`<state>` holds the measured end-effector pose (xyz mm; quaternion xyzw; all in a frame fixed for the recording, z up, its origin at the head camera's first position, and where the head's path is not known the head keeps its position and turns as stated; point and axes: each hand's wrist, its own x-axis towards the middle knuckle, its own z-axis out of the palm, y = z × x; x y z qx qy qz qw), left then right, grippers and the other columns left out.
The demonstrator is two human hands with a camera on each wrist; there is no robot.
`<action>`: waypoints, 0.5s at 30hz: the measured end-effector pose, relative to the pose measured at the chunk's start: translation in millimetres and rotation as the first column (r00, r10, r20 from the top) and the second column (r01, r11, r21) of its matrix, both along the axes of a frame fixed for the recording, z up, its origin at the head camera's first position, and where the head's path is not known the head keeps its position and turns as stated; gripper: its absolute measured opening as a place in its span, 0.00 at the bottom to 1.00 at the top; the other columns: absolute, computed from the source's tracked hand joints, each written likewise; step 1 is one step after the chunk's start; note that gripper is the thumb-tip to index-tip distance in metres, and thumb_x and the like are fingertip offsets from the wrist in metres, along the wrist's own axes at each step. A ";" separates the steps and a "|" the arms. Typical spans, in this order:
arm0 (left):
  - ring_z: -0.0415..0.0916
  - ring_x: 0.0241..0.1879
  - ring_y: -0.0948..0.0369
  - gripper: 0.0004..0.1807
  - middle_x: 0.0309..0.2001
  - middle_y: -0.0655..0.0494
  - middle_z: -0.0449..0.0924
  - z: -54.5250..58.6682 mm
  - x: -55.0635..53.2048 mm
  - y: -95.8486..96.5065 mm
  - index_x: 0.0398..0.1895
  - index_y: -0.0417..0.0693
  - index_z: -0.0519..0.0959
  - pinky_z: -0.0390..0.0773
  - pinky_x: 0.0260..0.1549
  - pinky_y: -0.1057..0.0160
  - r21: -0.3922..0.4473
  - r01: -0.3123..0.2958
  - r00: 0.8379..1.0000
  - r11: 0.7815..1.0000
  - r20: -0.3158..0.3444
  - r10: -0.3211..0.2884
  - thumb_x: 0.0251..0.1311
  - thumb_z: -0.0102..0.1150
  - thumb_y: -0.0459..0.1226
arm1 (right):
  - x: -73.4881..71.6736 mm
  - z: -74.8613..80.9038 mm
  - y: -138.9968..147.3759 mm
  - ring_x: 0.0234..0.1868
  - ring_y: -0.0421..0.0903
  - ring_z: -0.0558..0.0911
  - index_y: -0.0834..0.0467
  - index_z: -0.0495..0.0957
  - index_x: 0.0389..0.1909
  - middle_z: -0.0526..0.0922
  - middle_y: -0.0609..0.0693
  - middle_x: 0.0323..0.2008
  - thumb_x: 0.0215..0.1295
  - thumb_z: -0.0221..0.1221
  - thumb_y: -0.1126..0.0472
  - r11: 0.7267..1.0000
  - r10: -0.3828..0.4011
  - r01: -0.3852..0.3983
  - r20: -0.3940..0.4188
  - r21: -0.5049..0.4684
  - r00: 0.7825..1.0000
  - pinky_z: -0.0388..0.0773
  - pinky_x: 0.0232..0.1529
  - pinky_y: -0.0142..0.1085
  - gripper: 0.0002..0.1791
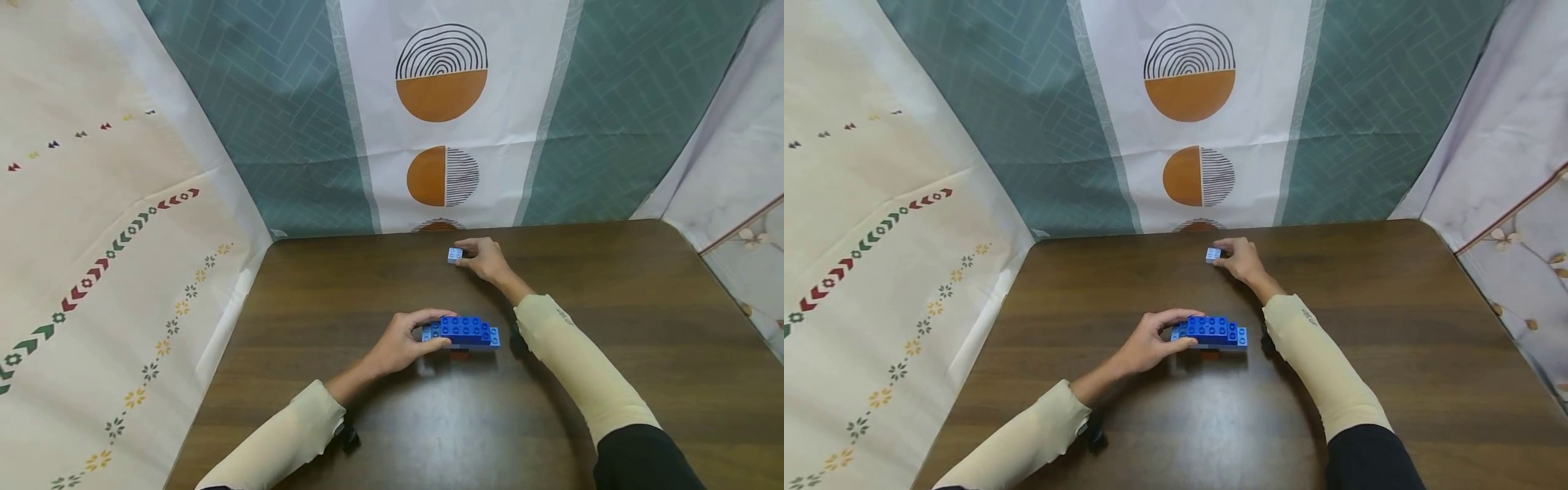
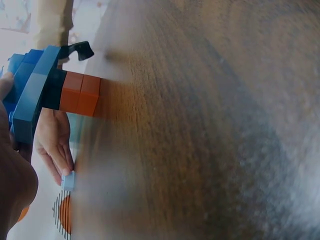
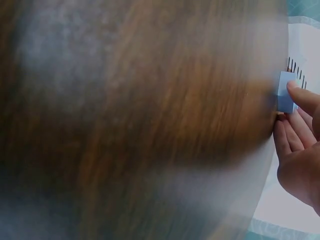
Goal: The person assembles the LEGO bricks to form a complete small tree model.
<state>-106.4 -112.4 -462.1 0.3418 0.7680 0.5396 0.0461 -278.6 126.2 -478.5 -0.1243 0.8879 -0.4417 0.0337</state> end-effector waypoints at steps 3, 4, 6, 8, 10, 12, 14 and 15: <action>0.84 0.54 0.61 0.22 0.63 0.57 0.84 -0.7 0.6 -0.6 0.67 0.53 0.82 0.84 0.55 0.59 0.002 -0.004 1.000 1.000 0.002 0.004 0.71 0.70 0.37 | 0.9 -1.0 -1.4 0.63 0.63 0.83 0.67 0.82 0.63 0.83 0.65 0.62 0.68 0.71 0.67 1.000 -0.010 0.010 -0.017 0.010 1.000 0.78 0.65 0.54 0.23; 0.84 0.54 0.61 0.22 0.63 0.57 0.84 -0.9 0.8 -0.8 0.67 0.54 0.82 0.83 0.55 0.59 -0.001 -0.005 1.000 1.000 0.004 0.005 0.71 0.70 0.37 | 1.1 -1.4 -1.6 0.62 0.63 0.83 0.67 0.83 0.62 0.84 0.65 0.61 0.68 0.71 0.67 1.000 -0.012 0.013 -0.024 0.014 1.000 0.78 0.65 0.54 0.23; 0.84 0.54 0.61 0.22 0.64 0.58 0.83 -1.3 1.1 -0.9 0.67 0.54 0.82 0.83 0.55 0.59 -0.001 -0.007 1.000 1.000 0.008 0.007 0.71 0.70 0.37 | 1.3 -1.8 -1.4 0.62 0.63 0.84 0.67 0.84 0.62 0.84 0.65 0.60 0.68 0.71 0.67 1.000 -0.017 0.018 -0.035 0.021 0.999 0.78 0.65 0.54 0.22; 0.84 0.54 0.61 0.23 0.64 0.58 0.83 -1.2 1.5 -1.0 0.67 0.54 0.82 0.83 0.55 0.59 -0.003 -0.008 1.000 1.000 0.012 0.008 0.71 0.70 0.38 | 1.5 -1.7 -0.7 0.61 0.63 0.84 0.66 0.84 0.61 0.84 0.65 0.60 0.69 0.71 0.67 1.000 -0.015 0.017 -0.040 0.026 0.999 0.78 0.65 0.54 0.21; 0.84 0.54 0.61 0.23 0.64 0.58 0.83 -1.4 1.4 -1.0 0.67 0.55 0.82 0.83 0.56 0.59 -0.005 -0.010 1.000 1.000 0.011 0.011 0.71 0.70 0.38 | 1.5 -0.6 0.3 0.61 0.63 0.84 0.67 0.84 0.61 0.84 0.65 0.60 0.69 0.71 0.66 1.000 -0.011 0.012 -0.040 0.019 0.999 0.78 0.65 0.55 0.21; 0.84 0.54 0.61 0.23 0.64 0.58 0.83 -1.3 1.2 -1.1 0.68 0.55 0.82 0.83 0.56 0.59 -0.005 -0.011 1.000 1.000 0.009 0.011 0.71 0.70 0.38 | 3.1 3.0 1.1 0.61 0.63 0.84 0.67 0.84 0.61 0.84 0.65 0.60 0.70 0.70 0.66 1.000 -0.003 0.004 -0.037 0.010 0.999 0.78 0.64 0.55 0.21; 0.84 0.54 0.61 0.23 0.64 0.58 0.83 -1.3 0.7 -1.4 0.68 0.54 0.82 0.83 0.56 0.59 -0.003 -0.010 1.000 1.000 0.004 0.010 0.71 0.70 0.38 | 5.7 8.2 1.7 0.61 0.64 0.84 0.66 0.84 0.61 0.84 0.65 0.60 0.70 0.70 0.66 1.000 0.009 -0.009 -0.036 0.001 0.999 0.79 0.63 0.56 0.21; 0.84 0.54 0.61 0.23 0.64 0.58 0.83 -1.3 0.5 -1.6 0.68 0.54 0.82 0.83 0.56 0.59 0.000 -0.012 1.000 1.000 0.002 0.012 0.72 0.70 0.38 | 7.4 11.5 1.8 0.61 0.64 0.84 0.66 0.84 0.61 0.84 0.65 0.60 0.70 0.70 0.66 1.000 0.018 -0.018 -0.037 -0.006 0.999 0.79 0.62 0.56 0.21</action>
